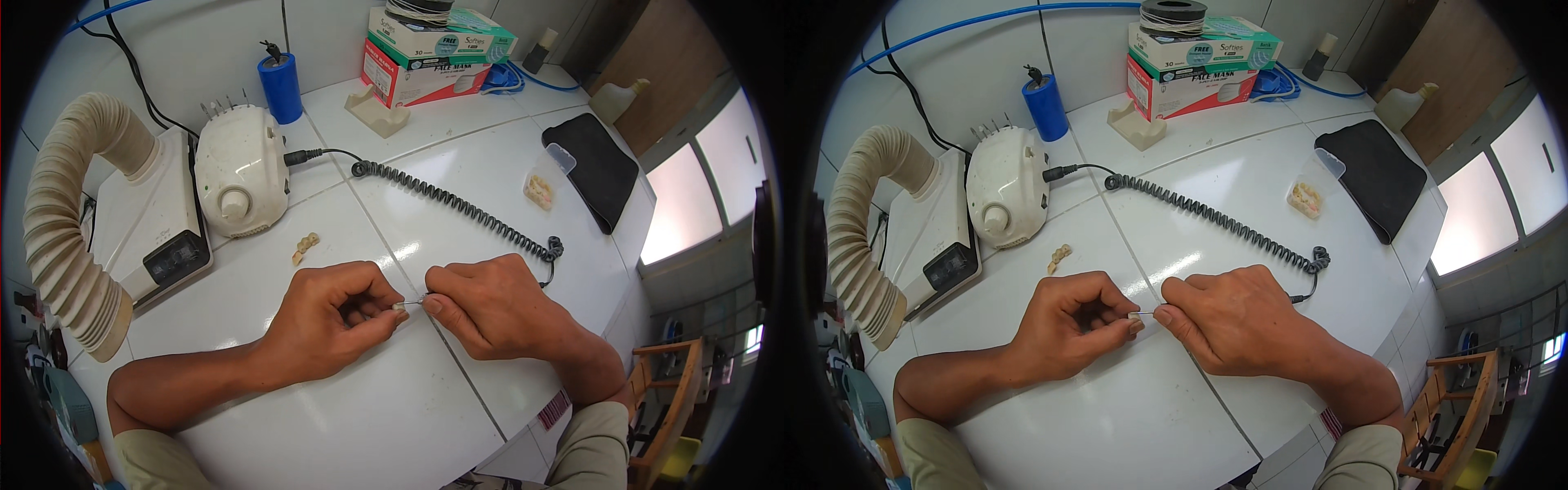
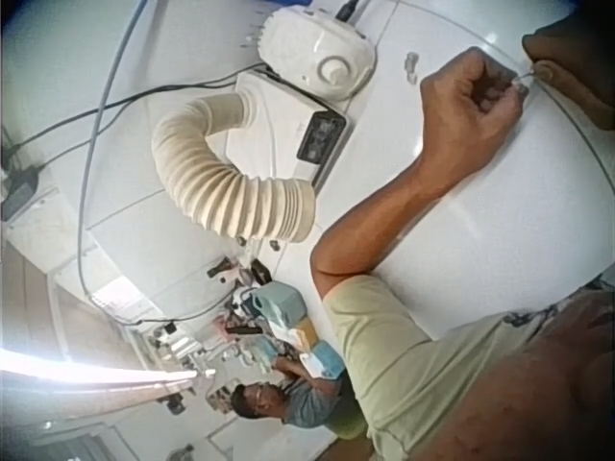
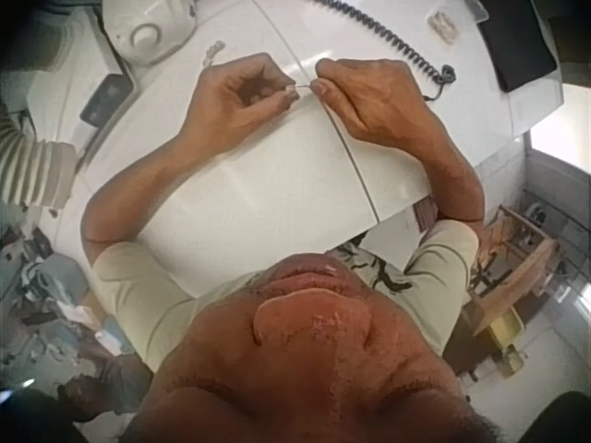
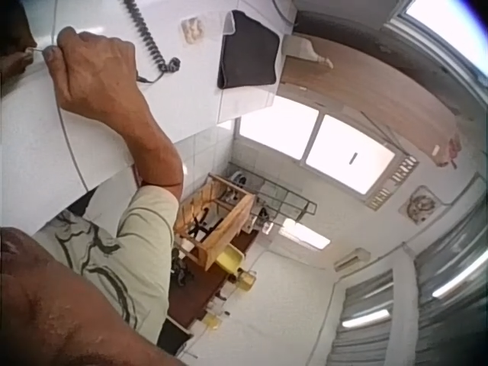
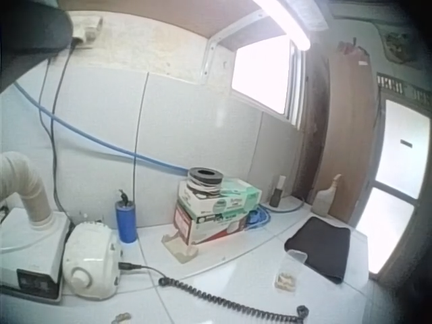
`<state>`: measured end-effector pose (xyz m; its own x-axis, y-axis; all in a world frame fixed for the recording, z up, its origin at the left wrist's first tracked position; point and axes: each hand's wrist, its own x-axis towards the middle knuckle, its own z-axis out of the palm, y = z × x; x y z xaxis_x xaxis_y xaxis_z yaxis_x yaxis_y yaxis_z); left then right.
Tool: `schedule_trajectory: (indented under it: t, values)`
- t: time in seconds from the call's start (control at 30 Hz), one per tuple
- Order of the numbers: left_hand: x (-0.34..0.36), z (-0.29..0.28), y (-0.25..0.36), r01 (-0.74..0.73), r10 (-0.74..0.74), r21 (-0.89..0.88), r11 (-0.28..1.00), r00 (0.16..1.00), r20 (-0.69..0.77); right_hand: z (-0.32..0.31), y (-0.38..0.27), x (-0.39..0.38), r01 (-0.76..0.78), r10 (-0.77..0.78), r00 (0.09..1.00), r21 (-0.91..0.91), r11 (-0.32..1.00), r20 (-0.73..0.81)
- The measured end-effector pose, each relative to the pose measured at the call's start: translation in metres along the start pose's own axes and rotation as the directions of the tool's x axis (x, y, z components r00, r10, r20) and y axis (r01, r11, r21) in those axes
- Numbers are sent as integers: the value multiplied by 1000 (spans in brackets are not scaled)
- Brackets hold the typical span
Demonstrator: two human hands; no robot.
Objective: The recorder uses a hand-held carving tool to refine the shape and surface of a dental prosthesis while working at a laboratory bench.
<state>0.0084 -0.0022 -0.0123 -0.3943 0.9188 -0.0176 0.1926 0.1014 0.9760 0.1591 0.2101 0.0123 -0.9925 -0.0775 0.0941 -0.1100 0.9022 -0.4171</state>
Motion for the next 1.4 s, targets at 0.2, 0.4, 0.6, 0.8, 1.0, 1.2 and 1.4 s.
schedule_trajectory:
  t: [0.2, 0.4, 0.6, 0.8, 1.0, 1.2, 1.4]
  values:
    - [0, 0, -1, 9, -9, 3, 1000, 1000, -7, -1, 1, 1, 11, -10, 1000, -9, 1000, 16]
    - [-1, 1, 1, 52, -52, 7, 999, 999, -4, -1, -1, 0, 8, -7, 999, -22, 1000, 32]
    - [-1, 1, 1, 52, -51, 37, 998, 999, -3, 0, 0, -1, 14, -13, 999, -28, 999, 40]
    - [-1, 0, 2, 52, -52, 58, 997, 999, 3, 0, 0, 0, 12, -10, 999, -37, 999, 52]
    - [0, 1, 2, 37, -37, 72, 997, 999, -1, 0, 0, 0, 26, -25, 999, -30, 999, 43]
    - [-1, 1, 2, 36, -36, 83, 996, 999, -5, -2, 0, 0, 23, -21, 998, -36, 999, 66]
    - [-1, 1, 1, 49, -49, 95, 994, 999, 3, -2, -2, 0, 15, -12, 998, -44, 999, 67]
